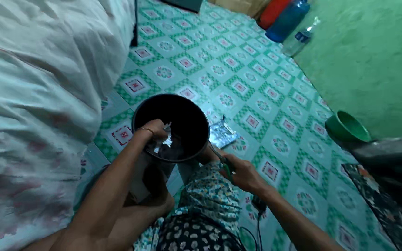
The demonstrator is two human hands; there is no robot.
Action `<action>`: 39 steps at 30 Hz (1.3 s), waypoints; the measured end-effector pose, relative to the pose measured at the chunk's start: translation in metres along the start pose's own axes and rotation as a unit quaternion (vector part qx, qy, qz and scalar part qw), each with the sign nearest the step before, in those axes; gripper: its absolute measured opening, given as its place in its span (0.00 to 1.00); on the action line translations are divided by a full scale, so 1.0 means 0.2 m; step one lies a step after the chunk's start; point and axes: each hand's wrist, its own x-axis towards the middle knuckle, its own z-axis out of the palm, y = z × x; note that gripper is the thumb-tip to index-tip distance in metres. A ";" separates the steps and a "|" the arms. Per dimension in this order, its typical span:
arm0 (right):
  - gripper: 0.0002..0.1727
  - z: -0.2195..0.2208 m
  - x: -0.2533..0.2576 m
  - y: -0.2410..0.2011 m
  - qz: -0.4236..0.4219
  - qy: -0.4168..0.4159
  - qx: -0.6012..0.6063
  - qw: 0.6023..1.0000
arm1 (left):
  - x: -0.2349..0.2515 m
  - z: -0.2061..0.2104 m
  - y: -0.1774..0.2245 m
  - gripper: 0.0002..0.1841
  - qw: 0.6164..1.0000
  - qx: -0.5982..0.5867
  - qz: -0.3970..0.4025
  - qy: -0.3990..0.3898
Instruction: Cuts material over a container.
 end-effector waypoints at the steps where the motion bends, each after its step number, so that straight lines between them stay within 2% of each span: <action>1: 0.23 0.03 -0.07 0.05 0.019 -0.008 0.003 1.000 | 0.00 -0.01 0.00 0.18 1.000 0.002 0.002 0.005; 3: 0.21 0.11 -0.21 0.14 0.039 0.024 0.010 0.999 | 0.00 -0.02 0.00 0.18 1.000 0.004 0.009 0.014; 6: 0.20 0.26 -0.35 0.26 0.014 0.127 0.006 0.992 | 0.01 -0.01 -0.01 0.19 1.000 0.004 0.014 0.023; 10: 0.22 0.40 -0.36 0.28 0.032 0.182 -0.009 0.983 | 0.01 -0.01 0.00 0.19 1.000 -0.001 0.008 0.024; 13: 0.19 0.47 -0.31 0.31 -0.008 0.238 -0.051 0.970 | 0.01 0.00 0.00 0.19 1.000 0.003 0.009 0.025; 16: 0.18 0.44 -0.27 0.33 -0.007 0.211 -0.044 0.976 | 0.01 0.00 -0.01 0.18 0.999 -0.004 0.015 0.029; 19: 0.20 0.26 -0.23 0.32 0.062 0.108 0.071 0.990 | 0.00 -0.01 -0.02 0.17 0.999 -0.023 0.020 0.034; 22: 0.22 0.12 -0.16 0.30 0.095 0.113 0.136 0.980 | -0.01 -0.02 -0.03 0.17 0.998 -0.035 0.021 0.039; 25: 0.19 0.02 -0.02 0.16 0.015 0.180 0.133 0.974 | 0.01 -0.02 -0.03 0.18 0.998 -0.047 0.016 0.037; 29: 0.19 -0.01 0.26 -0.19 -0.130 0.233 0.107 0.958 | 0.02 -0.02 -0.05 0.18 0.998 -0.053 0.021 0.036; 30: 0.19 0.00 0.33 -0.25 -0.151 0.219 0.085 0.960 | 0.01 -0.03 -0.04 0.19 0.998 -0.052 0.020 0.034; 31: 0.21 0.00 0.39 -0.31 -0.140 0.168 0.059 0.974 | 0.00 -0.03 -0.05 0.19 0.998 -0.053 0.025 0.037; 32: 0.24 -0.02 0.45 -0.37 -0.090 0.079 0.031 0.992 | 0.00 -0.04 -0.05 0.18 0.997 -0.058 0.029 0.040; 33: 0.29 -0.05 0.51 -0.42 -0.024 -0.022 0.011 0.999 | -0.01 -0.05 -0.04 0.18 0.996 -0.068 0.031 0.039; 34: 0.32 -0.06 0.56 -0.45 0.018 -0.088 0.004 0.996 | -0.02 -0.06 -0.04 0.18 0.996 -0.079 0.034 0.039; 36: 0.32 -0.08 0.59 -0.47 0.051 -0.136 0.027 0.989 | -0.04 -0.08 -0.05 0.18 0.992 -0.111 0.038 0.043; 39: 0.28 -0.10 0.56 -0.44 0.090 -0.148 0.113 0.978 | -0.03 -0.10 -0.09 0.19 0.974 -0.206 0.059 0.074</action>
